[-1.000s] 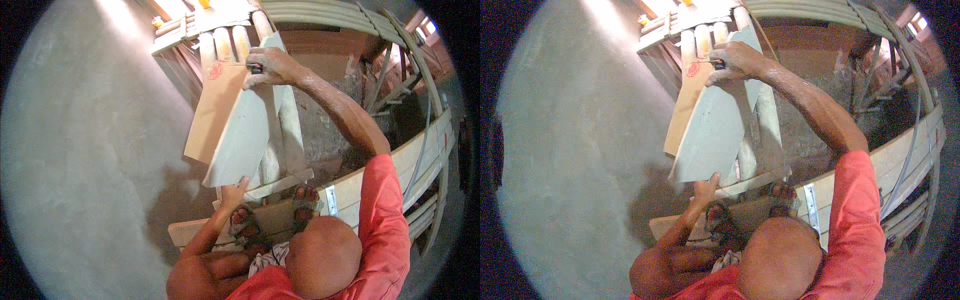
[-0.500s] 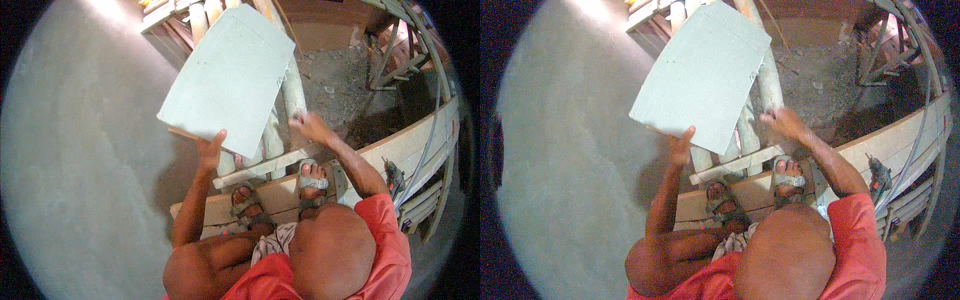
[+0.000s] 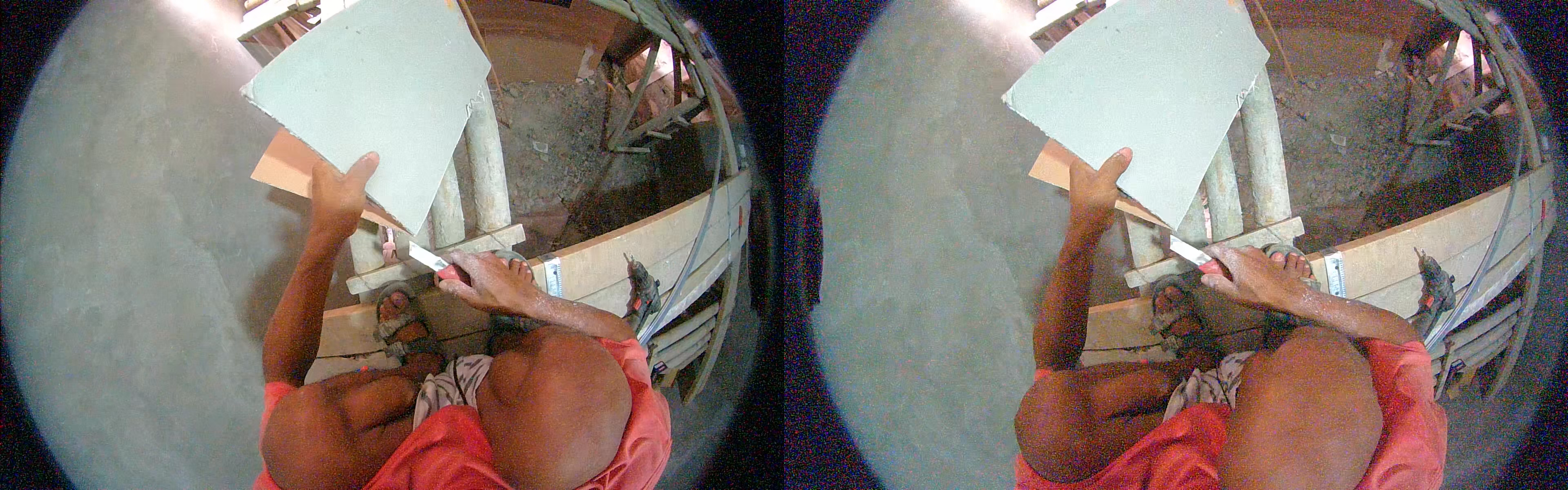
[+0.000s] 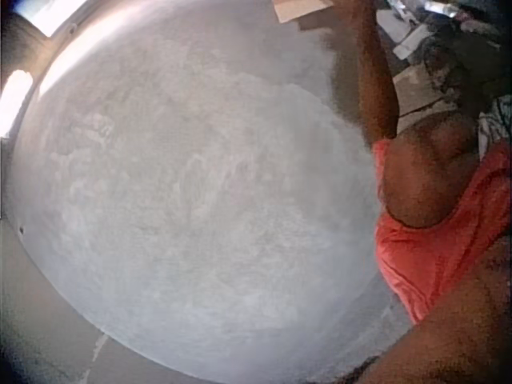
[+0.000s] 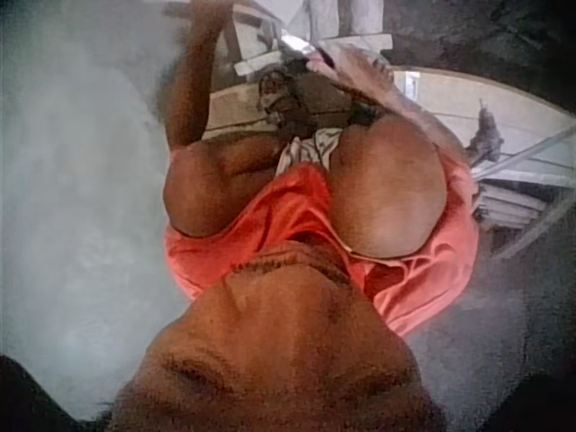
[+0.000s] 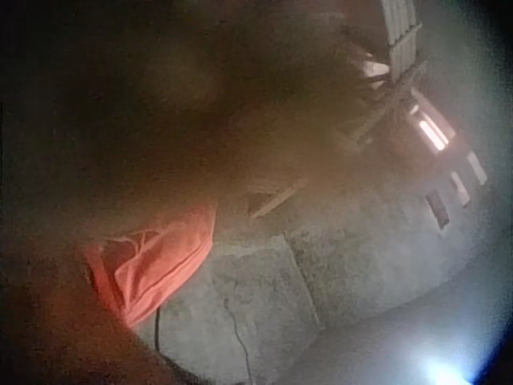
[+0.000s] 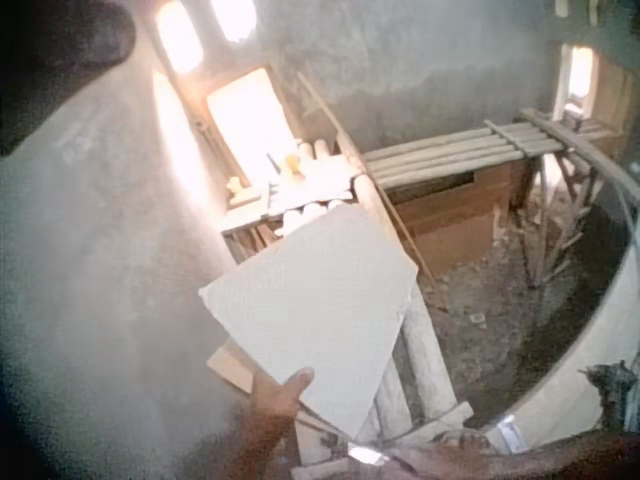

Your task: The person measures a piece of drywall, marks it using a straightedge and a utility knife, and then scores and snaps the board along the line.

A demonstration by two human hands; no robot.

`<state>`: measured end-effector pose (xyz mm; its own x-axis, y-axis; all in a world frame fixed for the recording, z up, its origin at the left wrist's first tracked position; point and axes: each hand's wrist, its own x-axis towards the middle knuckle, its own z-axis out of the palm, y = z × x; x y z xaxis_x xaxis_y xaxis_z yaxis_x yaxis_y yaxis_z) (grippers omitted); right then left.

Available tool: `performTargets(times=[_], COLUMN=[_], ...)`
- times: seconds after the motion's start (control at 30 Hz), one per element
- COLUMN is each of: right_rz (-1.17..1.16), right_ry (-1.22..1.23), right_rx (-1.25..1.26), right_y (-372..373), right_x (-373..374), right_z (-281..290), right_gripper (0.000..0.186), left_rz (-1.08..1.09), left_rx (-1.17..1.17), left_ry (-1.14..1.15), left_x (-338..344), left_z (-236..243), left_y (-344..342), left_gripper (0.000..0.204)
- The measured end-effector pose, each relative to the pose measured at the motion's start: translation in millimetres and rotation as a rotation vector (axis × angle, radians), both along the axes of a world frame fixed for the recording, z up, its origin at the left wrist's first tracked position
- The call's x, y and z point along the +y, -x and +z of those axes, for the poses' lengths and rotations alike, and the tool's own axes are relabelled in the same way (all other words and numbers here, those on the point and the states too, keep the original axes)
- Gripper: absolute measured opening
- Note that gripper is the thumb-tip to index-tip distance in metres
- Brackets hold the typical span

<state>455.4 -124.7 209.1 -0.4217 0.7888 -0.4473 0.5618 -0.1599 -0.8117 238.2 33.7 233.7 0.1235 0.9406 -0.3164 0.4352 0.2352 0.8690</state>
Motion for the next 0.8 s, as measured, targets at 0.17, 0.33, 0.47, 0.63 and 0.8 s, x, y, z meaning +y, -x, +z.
performTargets(times=[0.17, 0.33, 0.47, 0.63, 0.8], right_rz=[-0.198, -0.319, -0.406, -0.411, -0.341], right_ry=[-0.102, -0.053, 0.006, 0.045, 0.038], right_rx=[0.34, 0.303, 0.345, 0.333, 0.312], right_y=[22, 37, 47, 51, 53], right_x=[-13, -17, -21, -17, -18], right_z=[-47, -64, -65, -70, -87], right_gripper=[0.037, 0.037, 0.038, 0.039, 0.038], left_rz=[-0.048, -0.053, -0.055, -0.036, 0.037], left_rx=[0.084, 0.136, 0.144, 0.131, 0.06], left_ry=[-0.137, -0.184, -0.166, -0.26, -0.243], left_x=[-9, -17, -25, -35, -44], left_z=[0, 4, -3, -27, -30], left_y=[-13, -19, -15, -2, -3], left_gripper=[0.028, 0.028, 0.028, 0.038, 0.031])
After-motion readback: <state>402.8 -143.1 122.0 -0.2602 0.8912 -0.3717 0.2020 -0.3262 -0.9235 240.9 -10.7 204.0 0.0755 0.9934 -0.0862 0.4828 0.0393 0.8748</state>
